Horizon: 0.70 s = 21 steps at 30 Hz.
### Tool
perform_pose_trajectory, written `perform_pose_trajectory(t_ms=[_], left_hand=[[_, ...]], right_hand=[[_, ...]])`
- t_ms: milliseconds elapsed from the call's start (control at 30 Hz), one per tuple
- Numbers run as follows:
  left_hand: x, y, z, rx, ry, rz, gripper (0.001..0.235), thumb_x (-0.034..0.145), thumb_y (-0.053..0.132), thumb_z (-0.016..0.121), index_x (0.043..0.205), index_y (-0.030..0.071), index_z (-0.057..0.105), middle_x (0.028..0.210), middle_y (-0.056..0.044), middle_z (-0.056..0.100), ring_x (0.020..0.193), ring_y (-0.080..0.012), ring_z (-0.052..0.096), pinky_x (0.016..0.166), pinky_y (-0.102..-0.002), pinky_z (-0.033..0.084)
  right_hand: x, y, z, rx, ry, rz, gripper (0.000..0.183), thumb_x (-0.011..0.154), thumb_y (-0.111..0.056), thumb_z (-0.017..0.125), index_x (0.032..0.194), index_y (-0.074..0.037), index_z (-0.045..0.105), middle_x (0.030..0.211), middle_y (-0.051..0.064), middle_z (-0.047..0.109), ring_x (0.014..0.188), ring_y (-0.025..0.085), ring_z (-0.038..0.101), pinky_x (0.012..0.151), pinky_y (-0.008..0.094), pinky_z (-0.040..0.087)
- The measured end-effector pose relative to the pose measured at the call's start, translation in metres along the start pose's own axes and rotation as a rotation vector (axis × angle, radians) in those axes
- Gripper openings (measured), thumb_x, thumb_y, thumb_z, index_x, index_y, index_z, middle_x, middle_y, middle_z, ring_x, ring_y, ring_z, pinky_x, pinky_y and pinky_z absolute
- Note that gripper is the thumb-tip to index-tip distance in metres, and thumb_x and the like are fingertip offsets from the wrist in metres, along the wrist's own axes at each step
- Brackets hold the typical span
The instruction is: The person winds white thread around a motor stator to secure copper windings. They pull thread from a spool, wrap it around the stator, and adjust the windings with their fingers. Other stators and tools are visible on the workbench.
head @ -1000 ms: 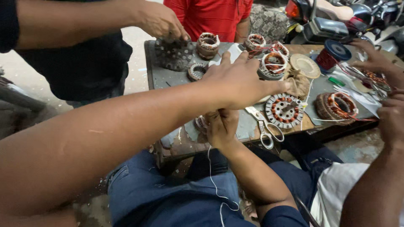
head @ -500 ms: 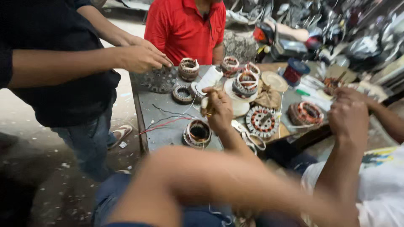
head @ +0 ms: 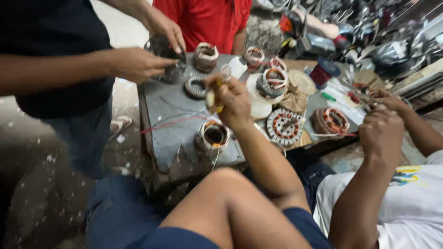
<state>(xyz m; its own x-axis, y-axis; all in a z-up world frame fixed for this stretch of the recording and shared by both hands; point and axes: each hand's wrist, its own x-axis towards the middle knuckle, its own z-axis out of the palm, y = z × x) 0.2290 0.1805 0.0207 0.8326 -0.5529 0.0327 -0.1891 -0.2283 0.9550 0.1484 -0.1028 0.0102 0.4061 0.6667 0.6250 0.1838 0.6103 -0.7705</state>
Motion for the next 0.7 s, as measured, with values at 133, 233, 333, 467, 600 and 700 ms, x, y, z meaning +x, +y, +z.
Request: perform_pose_trajectory(t_ms=[133, 233, 333, 467, 600, 700], left_hand=[[0.006, 0.006, -0.119, 0.108, -0.411, -0.136, 0.052, 0.095, 0.026, 0.056, 0.131, -0.011, 0.06, 0.118, -0.022, 0.075, 0.1, -0.0309, 0.075, 0.085, -0.037, 0.061], [0.008, -0.018, -0.12, -0.037, -0.46, -0.083, 0.055, 0.096, 0.03, 0.057, 0.134, -0.01, 0.059, 0.12, -0.022, 0.074, 0.104, -0.034, 0.073, 0.089, -0.041, 0.059], [-0.011, -0.038, -0.109, -0.116, -0.445, -0.089, 0.055, 0.099, 0.03, 0.056, 0.137, -0.009, 0.058, 0.125, -0.023, 0.071, 0.108, -0.0351, 0.07, 0.094, -0.043, 0.056], [-0.011, -0.004, -0.117, -0.115, -0.393, -0.092, 0.053, 0.1, 0.028, 0.053, 0.141, -0.006, 0.056, 0.132, -0.022, 0.067, 0.114, -0.034, 0.067, 0.101, -0.047, 0.052], [0.002, -0.012, -0.123, -0.164, -0.434, -0.183, 0.051, 0.102, 0.027, 0.049, 0.142, -0.005, 0.056, 0.13, -0.021, 0.068, 0.111, -0.0341, 0.068, 0.096, -0.048, 0.053], [-0.003, -0.022, -0.13, -0.149, -0.481, -0.126, 0.051, 0.104, 0.028, 0.049, 0.143, -0.005, 0.055, 0.13, -0.02, 0.068, 0.111, -0.0331, 0.069, 0.095, -0.048, 0.054]], right_hand=[[0.002, -0.009, 0.004, -0.131, -0.075, 0.04, 0.051, 0.107, -0.039, 0.066, 0.133, 0.005, 0.06, 0.086, 0.009, 0.062, 0.071, 0.015, 0.055, 0.065, 0.026, 0.044], [-0.001, -0.006, 0.003, -0.219, -0.068, 0.078, 0.053, 0.106, -0.04, 0.066, 0.133, 0.006, 0.06, 0.088, 0.009, 0.062, 0.071, 0.014, 0.056, 0.064, 0.025, 0.044], [-0.007, 0.008, 0.009, -0.069, -0.037, 0.035, 0.054, 0.105, -0.04, 0.066, 0.131, 0.006, 0.061, 0.089, 0.011, 0.064, 0.068, 0.015, 0.057, 0.06, 0.025, 0.044], [0.006, -0.01, 0.004, 0.0, -0.079, -0.021, 0.05, 0.108, -0.038, 0.065, 0.132, 0.006, 0.06, 0.091, 0.013, 0.064, 0.064, 0.016, 0.058, 0.057, 0.026, 0.045], [0.008, -0.025, 0.002, -0.084, 0.055, -0.124, 0.047, 0.102, -0.038, 0.062, 0.126, 0.0, 0.053, 0.11, 0.013, 0.065, 0.069, 0.018, 0.058, 0.052, 0.03, 0.046], [0.017, -0.035, -0.001, 0.018, 0.047, -0.085, 0.05, 0.108, -0.039, 0.06, 0.127, 0.007, 0.06, 0.08, 0.012, 0.062, 0.06, 0.018, 0.055, 0.053, 0.03, 0.045]])
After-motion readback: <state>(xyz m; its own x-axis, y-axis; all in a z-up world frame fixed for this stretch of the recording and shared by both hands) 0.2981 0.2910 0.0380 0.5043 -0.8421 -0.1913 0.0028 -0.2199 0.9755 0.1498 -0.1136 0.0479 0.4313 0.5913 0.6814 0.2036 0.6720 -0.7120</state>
